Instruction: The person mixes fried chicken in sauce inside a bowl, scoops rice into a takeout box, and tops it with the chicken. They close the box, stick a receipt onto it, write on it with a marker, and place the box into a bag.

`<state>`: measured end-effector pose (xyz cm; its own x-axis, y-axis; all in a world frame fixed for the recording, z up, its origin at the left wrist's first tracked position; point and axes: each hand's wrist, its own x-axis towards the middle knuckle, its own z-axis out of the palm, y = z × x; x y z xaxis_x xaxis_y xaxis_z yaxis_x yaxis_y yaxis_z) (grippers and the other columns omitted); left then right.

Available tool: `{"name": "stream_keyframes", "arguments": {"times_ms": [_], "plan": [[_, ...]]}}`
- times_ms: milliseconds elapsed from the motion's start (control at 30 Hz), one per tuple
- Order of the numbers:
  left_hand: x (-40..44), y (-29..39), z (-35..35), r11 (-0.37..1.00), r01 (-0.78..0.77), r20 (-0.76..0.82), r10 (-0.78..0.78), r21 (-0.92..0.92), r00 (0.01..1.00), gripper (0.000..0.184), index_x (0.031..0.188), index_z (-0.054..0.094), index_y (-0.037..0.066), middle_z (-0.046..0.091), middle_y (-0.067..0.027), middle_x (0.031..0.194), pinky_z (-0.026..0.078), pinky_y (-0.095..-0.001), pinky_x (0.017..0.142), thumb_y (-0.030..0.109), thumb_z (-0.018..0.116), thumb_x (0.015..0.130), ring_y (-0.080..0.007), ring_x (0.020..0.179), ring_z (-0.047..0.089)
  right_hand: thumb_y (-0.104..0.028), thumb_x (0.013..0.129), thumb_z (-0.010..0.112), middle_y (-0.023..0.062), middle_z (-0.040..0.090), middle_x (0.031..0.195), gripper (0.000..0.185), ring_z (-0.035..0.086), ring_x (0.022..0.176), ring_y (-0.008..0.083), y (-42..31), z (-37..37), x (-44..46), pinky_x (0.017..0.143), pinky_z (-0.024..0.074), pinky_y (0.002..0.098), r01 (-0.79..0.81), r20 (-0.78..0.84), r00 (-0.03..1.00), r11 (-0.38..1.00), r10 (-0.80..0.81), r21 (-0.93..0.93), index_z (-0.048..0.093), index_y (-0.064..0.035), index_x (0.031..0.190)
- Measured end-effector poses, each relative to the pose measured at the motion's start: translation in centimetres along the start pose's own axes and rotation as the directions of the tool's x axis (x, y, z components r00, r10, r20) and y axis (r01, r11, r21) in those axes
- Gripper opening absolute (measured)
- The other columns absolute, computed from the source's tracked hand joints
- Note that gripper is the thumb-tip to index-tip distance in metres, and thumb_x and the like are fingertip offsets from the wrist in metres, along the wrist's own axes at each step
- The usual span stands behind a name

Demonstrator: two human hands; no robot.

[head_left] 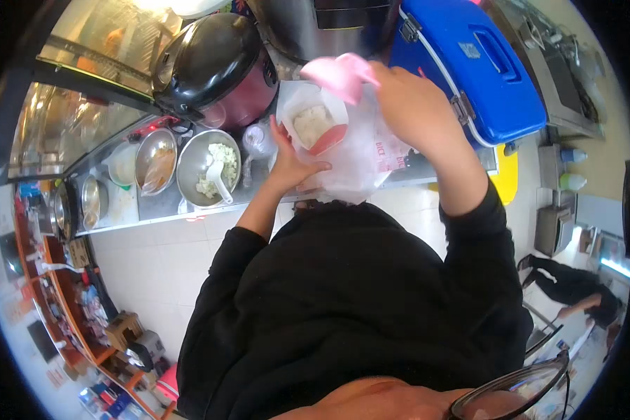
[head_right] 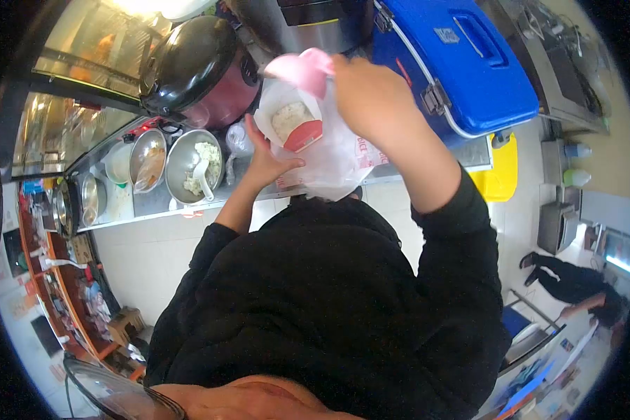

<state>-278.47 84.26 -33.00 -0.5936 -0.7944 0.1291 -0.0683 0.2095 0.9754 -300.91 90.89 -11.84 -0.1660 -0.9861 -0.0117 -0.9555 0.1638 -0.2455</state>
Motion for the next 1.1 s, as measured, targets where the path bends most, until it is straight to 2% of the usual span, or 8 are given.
{"name": "stream_keyframes", "arguments": {"times_ms": [100,233,500,600,733,800,967,1100], "plan": [[1.6,-3.0,1.2,0.993,0.121,0.039,-0.121,0.008,0.992,0.134,0.143,-0.007,0.002,0.027,-0.0228,0.142,0.029,-0.0415,0.110,0.015,0.090,0.052,-0.0346,0.136,0.026,-0.009,0.088,0.041,0.0336,0.049,0.124,0.054,0.053,0.111,0.0448,3.5,3.9,-1.4,0.093,0.0430,0.0497,-0.230,0.052,0.973,0.958,0.224,0.172,0.030,-0.0009,0.141],[2.6,-3.7,2.1,0.985,0.056,-0.109,-0.038,0.163,0.993,0.112,0.137,0.021,-0.001,0.037,-0.0194,0.131,0.034,-0.0403,0.105,0.016,0.090,0.051,-0.0316,0.128,0.036,-0.010,0.089,0.047,0.0353,0.047,0.121,0.065,0.054,0.105,0.0490,8.0,16.1,-2.2,0.089,0.0453,0.0522,-0.231,0.154,0.971,0.884,0.183,0.406,0.014,0.0013,0.144],[-2.4,4.0,1.1,0.917,-0.215,-0.308,0.323,0.336,0.895,0.098,0.131,0.032,0.002,0.039,-0.0153,0.125,0.035,-0.0380,0.101,0.019,0.088,0.052,-0.0304,0.118,0.042,-0.012,0.085,0.060,0.0279,0.040,0.128,0.069,0.053,0.107,0.0438,4.9,16.5,-2.5,0.091,0.0452,0.0471,-0.117,0.202,0.976,0.978,0.080,0.174,0.024,-0.0029,0.144],[-6.8,3.0,-1.0,0.965,-0.127,-0.311,0.196,0.227,0.930,0.104,0.134,0.033,0.003,0.037,-0.0153,0.129,0.034,-0.0379,0.103,0.025,0.090,0.049,-0.0301,0.122,0.040,-0.011,0.085,0.061,0.0242,0.045,0.124,0.058,0.052,0.109,0.0391,2.0,13.9,-2.8,0.093,0.0438,0.0423,0.149,0.016,0.988,0.982,-0.152,0.120,0.038,-0.0029,0.138],[-15.8,4.2,-4.0,0.980,-0.053,-0.472,-0.045,-0.191,0.880,0.091,0.132,0.041,0.004,0.043,-0.0142,0.128,0.036,-0.0368,0.104,0.025,0.087,0.057,-0.0273,0.123,0.042,-0.003,0.084,0.061,0.0175,0.053,0.104,0.029,0.056,0.091,0.0323,-6.2,12.0,-3.7,0.081,0.0455,0.0361,0.348,-0.214,0.937,0.695,-0.275,0.629,0.058,-0.0013,0.113],[-20.7,3.4,-6.5,0.878,0.053,-0.417,-0.278,-0.475,0.865,0.078,0.130,0.048,0.005,0.048,-0.0128,0.128,0.037,-0.0362,0.103,0.024,0.084,0.063,-0.0252,0.120,0.046,-0.003,0.084,0.061,0.0163,0.054,0.098,0.018,0.056,0.086,0.0314,-10.3,13.9,-4.2,0.077,0.0454,0.0361,0.540,-0.248,0.818,0.547,-0.519,0.640,0.057,-0.0001,0.102],[-35.2,6.6,-15.6,0.760,0.648,-0.492,-0.584,-0.051,0.646,0.055,0.124,0.058,0.008,0.058,-0.0092,0.124,0.043,-0.0340,0.098,0.018,0.077,0.074,-0.0222,0.111,0.056,-0.004,0.087,0.059,0.0149,0.054,0.092,0.007,0.055,0.082,0.0310,-26.2,20.0,-8.6,0.073,0.0443,0.0358,0.569,-0.147,0.654,0.354,-0.742,0.743,0.054,0.0001,0.089],[-46.0,8.3,-20.3,0.899,0.431,-0.734,-0.344,-0.077,0.585,0.058,0.126,0.055,0.008,0.060,-0.0082,0.121,0.045,-0.0319,0.095,0.017,0.078,0.074,-0.0218,0.109,0.058,-0.001,0.085,0.059,0.0143,0.055,0.097,0.011,0.057,0.083,0.0297,-40.3,22.3,-12.2,0.076,0.0465,0.0352,0.565,-0.256,0.544,0.123,-0.799,0.816,0.057,-0.0017,0.096]]}}
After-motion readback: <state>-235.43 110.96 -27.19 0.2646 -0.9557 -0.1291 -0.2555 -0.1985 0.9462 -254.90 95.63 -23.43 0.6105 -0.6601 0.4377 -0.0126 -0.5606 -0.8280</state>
